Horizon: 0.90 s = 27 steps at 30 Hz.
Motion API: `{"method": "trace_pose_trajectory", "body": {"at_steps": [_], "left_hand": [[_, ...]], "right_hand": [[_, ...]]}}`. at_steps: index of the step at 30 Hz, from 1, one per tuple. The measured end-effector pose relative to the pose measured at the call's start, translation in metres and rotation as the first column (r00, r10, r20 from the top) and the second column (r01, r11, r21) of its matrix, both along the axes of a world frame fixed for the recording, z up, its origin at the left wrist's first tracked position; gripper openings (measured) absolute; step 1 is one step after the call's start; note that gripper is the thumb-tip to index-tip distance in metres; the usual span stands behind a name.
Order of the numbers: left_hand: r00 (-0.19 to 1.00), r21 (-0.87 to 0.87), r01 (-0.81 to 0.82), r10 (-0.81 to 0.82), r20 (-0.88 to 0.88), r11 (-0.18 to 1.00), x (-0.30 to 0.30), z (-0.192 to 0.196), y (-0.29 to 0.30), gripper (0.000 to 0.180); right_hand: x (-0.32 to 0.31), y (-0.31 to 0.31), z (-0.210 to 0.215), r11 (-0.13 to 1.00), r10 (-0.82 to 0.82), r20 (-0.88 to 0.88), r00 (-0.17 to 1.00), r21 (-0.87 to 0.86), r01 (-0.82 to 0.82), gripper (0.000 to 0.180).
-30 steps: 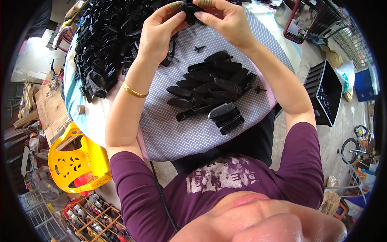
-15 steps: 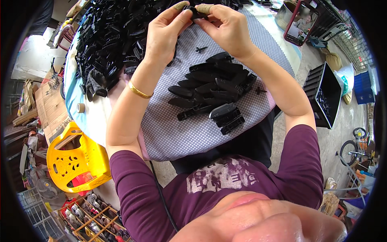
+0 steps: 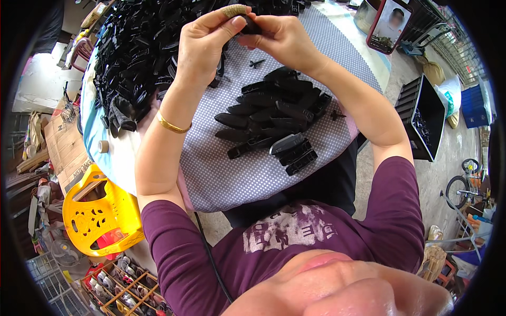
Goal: Assembling small black plastic components at a workstation.
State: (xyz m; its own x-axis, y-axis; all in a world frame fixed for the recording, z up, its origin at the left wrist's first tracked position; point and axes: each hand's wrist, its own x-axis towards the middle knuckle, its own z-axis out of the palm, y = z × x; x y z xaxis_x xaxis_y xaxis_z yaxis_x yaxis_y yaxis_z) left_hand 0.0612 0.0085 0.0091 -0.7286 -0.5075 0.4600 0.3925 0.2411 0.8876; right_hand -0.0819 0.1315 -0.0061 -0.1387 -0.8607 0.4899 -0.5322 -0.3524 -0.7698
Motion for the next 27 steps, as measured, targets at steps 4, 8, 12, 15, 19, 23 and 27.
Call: {"method": "trace_pose_trajectory", "body": {"at_steps": [4, 8, 12, 15, 19, 23, 27], "left_hand": [[0.994, -0.077, 0.064, -0.057, 0.096, 0.995, 0.003, 0.018, 0.011, 0.032], [0.969, -0.493, 0.131, -0.005, 0.249, 0.86, 0.009, 0.038, 0.055, 0.036], [0.931, -0.768, 0.327, -0.046, 0.363, 0.551, 0.012, 0.032, 0.089, 0.041], [0.899, -0.515, 0.263, -0.014, 0.437, 0.816, 0.008, 0.028, 0.082, 0.025], [0.576, -0.994, -0.087, 0.811, -0.107, -0.069, -0.003, 0.01, 0.019, 0.036], [0.418, -0.995, 0.093, 0.908, -0.003, -0.046, -0.01, -0.01, 0.005, 0.034], [0.516, -0.999, -0.04, 0.856, -0.026, -0.007, -0.001, -0.015, -0.003, 0.029]], "right_hand": [[-0.025, -0.01, 0.004, 0.997, 0.074, -0.183, 0.98, -0.023, -0.08, 0.028], [-0.063, -0.004, 0.01, 0.995, 0.044, -0.068, 0.997, 0.097, -0.038, 0.035], [-0.077, -0.022, -0.023, 0.915, -0.238, -0.58, 0.779, 0.135, 0.38, 0.037], [-0.059, -0.021, -0.028, 0.929, -0.285, -0.752, 0.594, -0.063, 0.366, 0.03], [-0.048, -0.018, -0.022, 0.887, -0.285, -0.719, 0.634, 0.053, 0.458, 0.028], [-0.045, -0.017, -0.026, 0.92, -0.261, -0.622, 0.738, 0.072, 0.386, 0.032], [-0.032, -0.016, -0.019, 0.958, -0.287, -0.511, 0.81, -0.129, 0.257, 0.032]]}}
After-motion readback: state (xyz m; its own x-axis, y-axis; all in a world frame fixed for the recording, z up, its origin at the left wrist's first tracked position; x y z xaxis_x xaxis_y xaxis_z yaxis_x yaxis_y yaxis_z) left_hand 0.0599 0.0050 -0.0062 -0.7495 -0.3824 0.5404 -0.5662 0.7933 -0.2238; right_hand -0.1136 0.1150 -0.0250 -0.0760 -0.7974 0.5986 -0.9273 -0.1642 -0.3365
